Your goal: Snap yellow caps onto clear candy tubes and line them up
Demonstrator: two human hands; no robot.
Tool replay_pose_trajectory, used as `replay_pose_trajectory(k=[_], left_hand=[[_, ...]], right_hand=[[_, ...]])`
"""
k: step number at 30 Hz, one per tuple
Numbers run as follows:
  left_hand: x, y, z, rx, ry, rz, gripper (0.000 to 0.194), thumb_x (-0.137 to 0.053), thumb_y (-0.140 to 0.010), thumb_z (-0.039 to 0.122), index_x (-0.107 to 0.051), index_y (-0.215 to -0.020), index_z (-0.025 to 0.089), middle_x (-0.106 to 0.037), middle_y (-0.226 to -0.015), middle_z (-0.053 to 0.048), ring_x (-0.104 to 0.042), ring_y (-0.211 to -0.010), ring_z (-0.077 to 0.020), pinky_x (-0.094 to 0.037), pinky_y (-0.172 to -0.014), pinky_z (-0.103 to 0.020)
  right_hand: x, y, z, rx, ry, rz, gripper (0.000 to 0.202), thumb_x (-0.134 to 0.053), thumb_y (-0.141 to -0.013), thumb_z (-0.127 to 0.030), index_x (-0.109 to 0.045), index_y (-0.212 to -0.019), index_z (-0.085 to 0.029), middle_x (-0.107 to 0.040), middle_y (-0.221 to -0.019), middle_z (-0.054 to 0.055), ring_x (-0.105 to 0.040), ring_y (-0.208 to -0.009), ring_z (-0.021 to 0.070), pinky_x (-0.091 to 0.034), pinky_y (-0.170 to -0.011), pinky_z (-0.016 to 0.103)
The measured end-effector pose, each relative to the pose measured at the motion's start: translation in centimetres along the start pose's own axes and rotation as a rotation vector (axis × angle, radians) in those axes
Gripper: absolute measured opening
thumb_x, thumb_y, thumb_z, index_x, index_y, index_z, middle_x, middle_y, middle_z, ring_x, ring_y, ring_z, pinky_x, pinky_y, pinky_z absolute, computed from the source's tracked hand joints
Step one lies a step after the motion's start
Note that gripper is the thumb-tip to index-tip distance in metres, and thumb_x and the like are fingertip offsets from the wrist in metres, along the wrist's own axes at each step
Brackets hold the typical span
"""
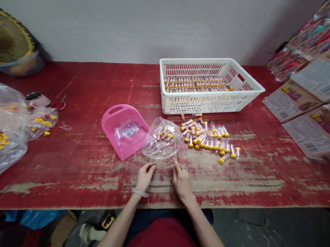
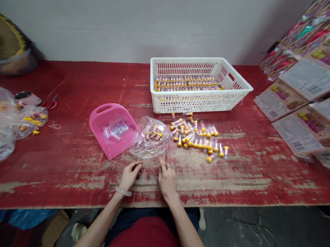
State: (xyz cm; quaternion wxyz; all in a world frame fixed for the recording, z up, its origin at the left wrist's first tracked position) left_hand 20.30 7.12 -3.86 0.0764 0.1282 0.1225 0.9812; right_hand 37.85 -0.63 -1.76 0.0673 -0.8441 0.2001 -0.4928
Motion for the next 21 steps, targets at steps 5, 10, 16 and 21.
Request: replay_pose_trajectory(k=[5,10,16,21], left_hand=[[0.0,0.0,0.3,-0.013,-0.012,-0.005,0.037,-0.061,-0.074,0.044,-0.072,-0.092,0.014,-0.07,-0.074,-0.005,-0.058,-0.061,-0.0155,-0.046,-0.061,-0.027],[0.0,0.1,0.9,-0.033,-0.021,-0.011,0.035,-0.061,-0.075,0.042,-0.072,-0.093,0.014,-0.072,-0.08,-0.007,-0.061,-0.067,-0.0175,-0.048,-0.065,-0.029],[0.3,0.0,0.4,-0.024,-0.016,0.002,0.034,-0.061,-0.074,0.042,-0.072,-0.091,0.015,-0.073,-0.081,-0.007,-0.064,-0.073,-0.0192,-0.05,-0.071,-0.031],[0.1,-0.1,-0.3,0.0,0.003,-0.006,0.036,-0.061,-0.074,0.043,-0.071,-0.092,0.014,-0.07,-0.072,-0.005,-0.061,-0.065,-0.0174,-0.049,-0.063,-0.028]], right_hand=[[-0.8,0.8,-1.2,0.103,0.074,-0.101,0.043,-0.039,-0.097,-0.02,-0.049,-0.138,-0.025,-0.066,-0.11,0.011,-0.062,-0.075,0.0184,-0.049,-0.072,0.03],[-1.2,0.4,-1.9,0.11,0.017,-0.099,0.047,-0.04,-0.094,-0.014,-0.048,-0.139,-0.025,-0.061,-0.123,0.011,-0.064,-0.085,0.0189,-0.051,-0.078,0.03],[-1.1,0.3,-0.8,0.088,0.0,-0.048,0.049,-0.038,-0.093,-0.012,-0.048,-0.139,-0.026,-0.064,-0.116,0.01,-0.065,-0.085,0.0195,-0.052,-0.077,0.031],[-1.2,1.2,-1.0,0.144,0.107,-0.031,0.047,-0.036,-0.091,-0.007,-0.057,-0.13,-0.023,-0.062,-0.12,0.013,-0.063,-0.085,0.019,-0.049,-0.077,0.032]])
Point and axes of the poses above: each hand's wrist, its own y-axis away from the middle knuckle, its own x-axis out of the back of the hand, z = x × y, the point moved 5 cm from there along -y, towards the middle knuckle
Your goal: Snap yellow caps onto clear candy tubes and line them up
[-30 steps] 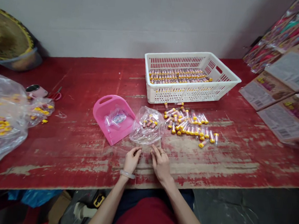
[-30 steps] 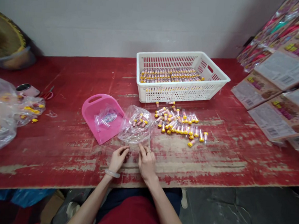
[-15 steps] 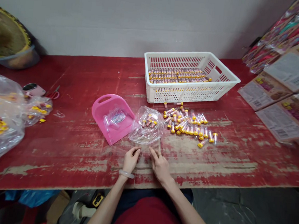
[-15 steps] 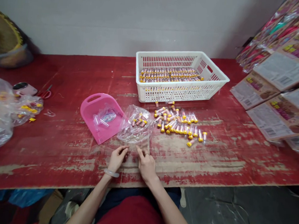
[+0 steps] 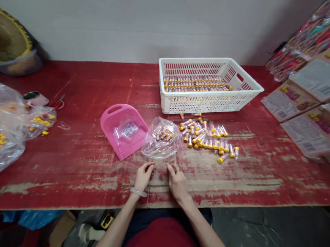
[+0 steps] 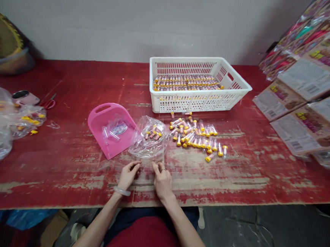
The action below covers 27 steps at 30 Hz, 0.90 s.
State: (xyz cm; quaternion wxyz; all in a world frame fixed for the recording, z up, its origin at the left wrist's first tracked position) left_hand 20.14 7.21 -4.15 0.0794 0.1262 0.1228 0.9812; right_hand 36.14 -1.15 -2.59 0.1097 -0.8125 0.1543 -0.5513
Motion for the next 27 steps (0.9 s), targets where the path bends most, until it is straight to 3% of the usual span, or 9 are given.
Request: replay_pose_trajectory(k=[4,9,13,16,21,27], left_hand=[[-0.1,-0.1,0.1,-0.031,-0.02,0.012,0.035,-0.06,-0.074,0.043,-0.071,-0.092,0.015,-0.071,-0.077,-0.006,-0.063,-0.069,-0.0187,-0.05,-0.069,-0.03],[0.2,0.0,0.4,-0.063,-0.032,0.021,0.032,-0.06,-0.076,0.04,-0.071,-0.092,0.015,-0.073,-0.092,-0.009,-0.065,-0.086,-0.0215,-0.049,-0.083,-0.034],[0.6,0.0,0.2,-0.063,-0.041,0.023,0.031,-0.059,-0.077,0.04,-0.071,-0.092,0.015,-0.073,-0.09,-0.008,-0.065,-0.081,-0.0206,-0.05,-0.079,-0.033],[0.8,0.0,0.1,-0.067,-0.045,0.024,0.032,-0.059,-0.077,0.04,-0.071,-0.093,0.015,-0.073,-0.09,-0.008,-0.065,-0.081,-0.0203,-0.051,-0.078,-0.032],[0.8,-0.2,0.0,-0.069,-0.065,0.025,0.032,-0.058,-0.076,0.04,-0.071,-0.092,0.015,-0.073,-0.093,-0.009,-0.065,-0.087,-0.0224,-0.05,-0.084,-0.035],[0.9,-0.2,-0.1,-0.091,-0.114,0.033,0.034,-0.055,-0.08,0.041,-0.07,-0.096,0.015,-0.073,-0.095,-0.009,-0.065,-0.088,-0.0226,-0.049,-0.085,-0.036]], right_hand=[[-0.2,-0.2,-1.8,0.108,0.054,0.005,0.043,-0.038,-0.09,-0.006,-0.062,-0.123,-0.02,-0.06,-0.122,0.016,-0.06,-0.1,0.0222,-0.046,-0.079,0.032],[-0.3,-1.4,-3.5,0.15,0.024,-0.022,0.046,-0.04,-0.091,-0.009,-0.056,-0.132,-0.023,-0.059,-0.12,0.015,-0.058,-0.101,0.0218,-0.045,-0.083,0.034],[-0.5,-2.3,-3.4,0.127,0.029,-0.071,0.049,-0.039,-0.091,-0.009,-0.052,-0.136,-0.024,-0.059,-0.119,0.015,-0.058,-0.093,0.0213,-0.044,-0.081,0.034],[-0.5,-2.6,-3.3,0.113,0.035,-0.079,0.053,-0.04,-0.089,-0.008,-0.05,-0.138,-0.024,-0.059,-0.117,0.014,-0.055,-0.098,0.0226,-0.042,-0.086,0.037],[-0.1,-2.8,-3.3,0.057,0.026,-0.109,0.05,-0.049,-0.084,-0.01,-0.056,-0.131,-0.023,-0.06,-0.111,0.012,-0.05,-0.094,0.0237,-0.039,-0.086,0.038],[0.3,-2.4,-2.4,-0.027,-0.042,-0.077,0.05,-0.052,-0.082,-0.011,-0.055,-0.131,-0.022,-0.06,-0.108,0.01,-0.047,-0.097,0.0252,-0.036,-0.086,0.039]])
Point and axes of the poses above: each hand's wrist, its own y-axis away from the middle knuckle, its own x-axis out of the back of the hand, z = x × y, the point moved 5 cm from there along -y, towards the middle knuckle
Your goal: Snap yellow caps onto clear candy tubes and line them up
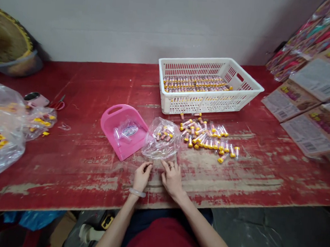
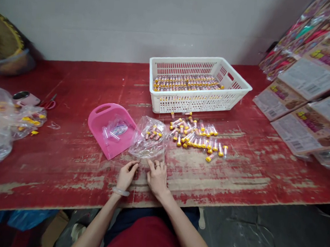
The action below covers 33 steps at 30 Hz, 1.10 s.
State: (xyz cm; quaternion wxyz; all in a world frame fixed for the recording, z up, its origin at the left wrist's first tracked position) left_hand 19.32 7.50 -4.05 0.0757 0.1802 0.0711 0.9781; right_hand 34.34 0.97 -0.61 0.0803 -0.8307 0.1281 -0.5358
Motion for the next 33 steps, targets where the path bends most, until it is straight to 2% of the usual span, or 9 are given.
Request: replay_pose_trajectory(k=[3,8,12,16,19,22,25,29,33], left_hand=[[-0.1,0.0,0.0,-0.001,-0.001,-0.008,0.033,-0.054,-0.081,0.041,-0.07,-0.097,0.016,-0.073,-0.095,-0.009,-0.065,-0.088,-0.0221,-0.049,-0.084,-0.035],[-0.4,0.0,-0.1,0.017,0.008,-0.007,0.034,-0.056,-0.079,0.041,-0.07,-0.095,0.015,-0.073,-0.092,-0.009,-0.065,-0.086,-0.0219,-0.049,-0.082,-0.034],[-0.5,0.0,0.0,0.021,0.013,-0.009,0.034,-0.056,-0.08,0.041,-0.07,-0.096,0.015,-0.073,-0.092,-0.009,-0.065,-0.087,-0.022,-0.049,-0.082,-0.035],[-0.4,0.0,0.2,0.011,0.018,-0.012,0.033,-0.055,-0.08,0.04,-0.07,-0.094,0.015,-0.073,-0.094,-0.009,-0.065,-0.088,-0.0219,-0.049,-0.083,-0.034],[-0.2,0.1,0.2,0.016,0.024,-0.007,0.033,-0.056,-0.079,0.04,-0.07,-0.094,0.015,-0.073,-0.092,-0.009,-0.065,-0.087,-0.0219,-0.05,-0.083,-0.034],[-0.1,0.2,0.3,0.018,0.023,0.0,0.033,-0.056,-0.079,0.04,-0.07,-0.094,0.015,-0.073,-0.091,-0.009,-0.065,-0.086,-0.0219,-0.05,-0.082,-0.034],[0.0,0.2,0.5,0.003,0.031,0.015,0.031,-0.057,-0.078,0.04,-0.07,-0.093,0.015,-0.073,-0.091,-0.008,-0.065,-0.084,-0.0213,-0.05,-0.081,-0.033],[0.1,0.2,0.5,-0.007,0.045,0.014,0.032,-0.056,-0.079,0.04,-0.07,-0.094,0.016,-0.073,-0.088,-0.007,-0.065,-0.078,-0.0196,-0.051,-0.075,-0.032],[0.2,0.2,0.2,0.008,0.047,0.019,0.033,-0.057,-0.078,0.041,-0.07,-0.095,0.015,-0.073,-0.088,-0.008,-0.065,-0.078,-0.0204,-0.051,-0.075,-0.033]], right_hand=[[0.2,0.6,1.1,-0.057,-0.091,0.074,0.044,-0.048,-0.087,-0.015,-0.054,-0.13,-0.019,-0.062,-0.109,0.01,-0.047,-0.099,0.0244,-0.035,-0.09,0.04],[0.5,1.7,3.3,-0.192,-0.121,0.171,0.041,-0.047,-0.092,-0.024,-0.05,-0.132,-0.02,-0.067,-0.105,0.008,-0.047,-0.1,0.0258,-0.032,-0.089,0.041],[1.0,2.5,3.9,-0.179,-0.072,0.234,0.039,-0.048,-0.093,-0.025,-0.051,-0.131,-0.021,-0.067,-0.11,0.008,-0.047,-0.105,0.0264,-0.028,-0.093,0.043],[1.0,3.5,3.2,-0.092,-0.034,0.229,0.036,-0.05,-0.093,-0.019,-0.055,-0.128,-0.024,-0.068,-0.109,0.006,-0.048,-0.11,0.0254,-0.025,-0.095,0.042],[0.5,3.9,2.3,-0.02,-0.018,0.165,0.042,-0.048,-0.091,-0.012,-0.055,-0.129,-0.029,-0.066,-0.115,0.005,-0.048,-0.111,0.0236,-0.026,-0.094,0.04],[0.2,3.8,1.3,0.024,0.005,0.11,0.048,-0.048,-0.089,-0.01,-0.054,-0.132,-0.031,-0.061,-0.121,0.006,-0.047,-0.112,0.0238,-0.027,-0.094,0.04],[0.2,3.0,0.5,0.058,0.002,0.104,0.046,-0.049,-0.089,-0.011,-0.056,-0.13,-0.029,-0.058,-0.118,0.009,-0.05,-0.107,0.0228,-0.028,-0.092,0.04],[0.3,1.7,-0.1,0.056,-0.032,0.118,0.043,-0.046,-0.091,-0.012,-0.054,-0.131,-0.026,-0.057,-0.112,0.01,-0.051,-0.102,0.0215,-0.029,-0.091,0.04],[-0.2,1.0,0.0,0.008,-0.037,0.067,0.046,-0.045,-0.091,-0.013,-0.051,-0.134,-0.027,-0.059,-0.108,0.008,-0.05,-0.101,0.0221,-0.029,-0.09,0.04]])
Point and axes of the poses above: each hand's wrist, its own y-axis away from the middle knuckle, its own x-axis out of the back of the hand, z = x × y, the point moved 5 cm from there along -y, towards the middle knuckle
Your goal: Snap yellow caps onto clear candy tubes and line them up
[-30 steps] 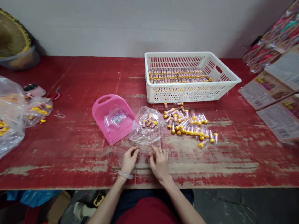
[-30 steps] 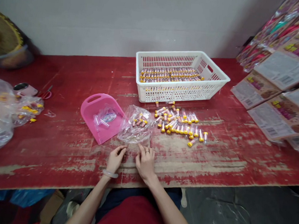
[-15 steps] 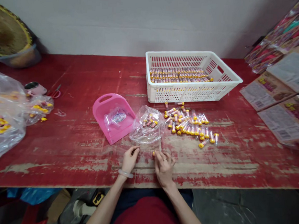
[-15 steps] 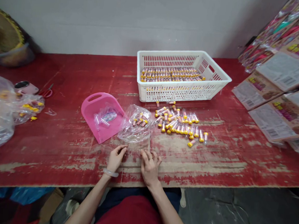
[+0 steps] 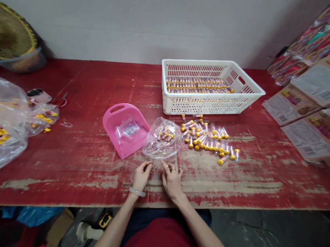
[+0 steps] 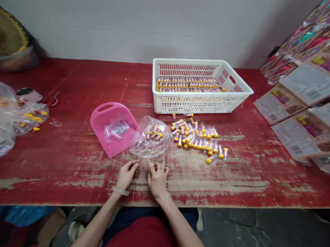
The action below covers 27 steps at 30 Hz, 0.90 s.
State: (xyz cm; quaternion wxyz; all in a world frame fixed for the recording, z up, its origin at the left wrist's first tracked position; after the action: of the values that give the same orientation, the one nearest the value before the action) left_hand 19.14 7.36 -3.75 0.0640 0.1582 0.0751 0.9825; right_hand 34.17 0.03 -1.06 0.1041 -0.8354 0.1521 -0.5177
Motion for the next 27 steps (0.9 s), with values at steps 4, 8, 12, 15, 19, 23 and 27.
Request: replay_pose_trajectory(k=[4,8,12,15,19,23,27], left_hand=[[0.0,0.0,0.0,-0.007,0.007,0.004,0.032,-0.057,-0.078,0.041,-0.071,-0.094,0.016,-0.074,-0.091,-0.008,-0.066,-0.081,-0.0208,-0.051,-0.078,-0.033],[-0.2,0.1,0.1,0.001,0.021,0.006,0.032,-0.058,-0.077,0.041,-0.071,-0.092,0.016,-0.073,-0.09,-0.008,-0.066,-0.083,-0.0213,-0.051,-0.08,-0.034],[-0.2,0.1,0.0,0.006,0.027,0.0,0.033,-0.058,-0.078,0.041,-0.071,-0.094,0.015,-0.073,-0.088,-0.008,-0.065,-0.08,-0.0209,-0.051,-0.078,-0.033],[-0.1,0.1,-0.1,0.013,0.035,0.012,0.032,-0.058,-0.078,0.04,-0.071,-0.093,0.015,-0.073,-0.086,-0.007,-0.065,-0.081,-0.0212,-0.051,-0.078,-0.033],[-0.2,0.1,0.1,0.027,0.03,-0.003,0.033,-0.057,-0.078,0.041,-0.071,-0.093,0.015,-0.072,-0.082,-0.006,-0.063,-0.074,-0.0188,-0.049,-0.073,-0.03],[-0.9,0.3,0.8,0.034,0.049,-0.037,0.034,-0.057,-0.077,0.042,-0.07,-0.093,0.014,-0.07,-0.079,-0.005,-0.059,-0.066,-0.0158,-0.047,-0.065,-0.027],[-1.4,0.5,1.0,0.059,0.087,-0.073,0.038,-0.056,-0.079,0.044,-0.07,-0.097,0.013,-0.066,-0.069,-0.002,-0.052,-0.055,-0.013,-0.042,-0.052,-0.023]], right_hand=[[0.1,0.0,0.4,-0.036,-0.008,0.041,0.043,-0.047,-0.093,-0.018,-0.049,-0.136,-0.026,-0.061,-0.111,0.008,-0.049,-0.104,0.0232,-0.028,-0.093,0.041],[0.0,0.4,0.6,-0.033,0.029,0.034,0.048,-0.048,-0.093,-0.018,-0.045,-0.14,-0.028,-0.065,-0.105,0.006,-0.05,-0.103,0.0234,-0.028,-0.093,0.041],[-0.1,1.0,0.8,-0.024,-0.026,0.066,0.043,-0.049,-0.094,-0.02,-0.05,-0.136,-0.029,-0.066,-0.108,0.007,-0.051,-0.107,0.0236,-0.028,-0.096,0.044],[0.0,0.9,1.6,-0.164,-0.235,0.044,0.043,-0.049,-0.094,-0.027,-0.049,-0.137,-0.027,-0.068,-0.1,0.006,-0.056,-0.098,0.0222,-0.036,-0.092,0.042],[0.5,0.2,2.9,-0.529,-0.858,0.069,0.057,-0.056,-0.088,-0.041,-0.045,-0.139,-0.018,-0.068,-0.1,0.008,-0.061,-0.084,0.0193,-0.047,-0.077,0.033],[0.6,-0.7,3.0,-0.715,-1.159,0.059,0.061,-0.067,-0.079,-0.041,-0.052,-0.133,-0.017,-0.067,-0.103,0.008,-0.061,-0.085,0.0186,-0.049,-0.073,0.029],[1.3,-1.0,2.7,-0.687,-1.132,0.067,0.06,-0.066,-0.08,-0.042,-0.053,-0.132,-0.016,-0.068,-0.102,0.008,-0.061,-0.082,0.0181,-0.05,-0.072,0.029]])
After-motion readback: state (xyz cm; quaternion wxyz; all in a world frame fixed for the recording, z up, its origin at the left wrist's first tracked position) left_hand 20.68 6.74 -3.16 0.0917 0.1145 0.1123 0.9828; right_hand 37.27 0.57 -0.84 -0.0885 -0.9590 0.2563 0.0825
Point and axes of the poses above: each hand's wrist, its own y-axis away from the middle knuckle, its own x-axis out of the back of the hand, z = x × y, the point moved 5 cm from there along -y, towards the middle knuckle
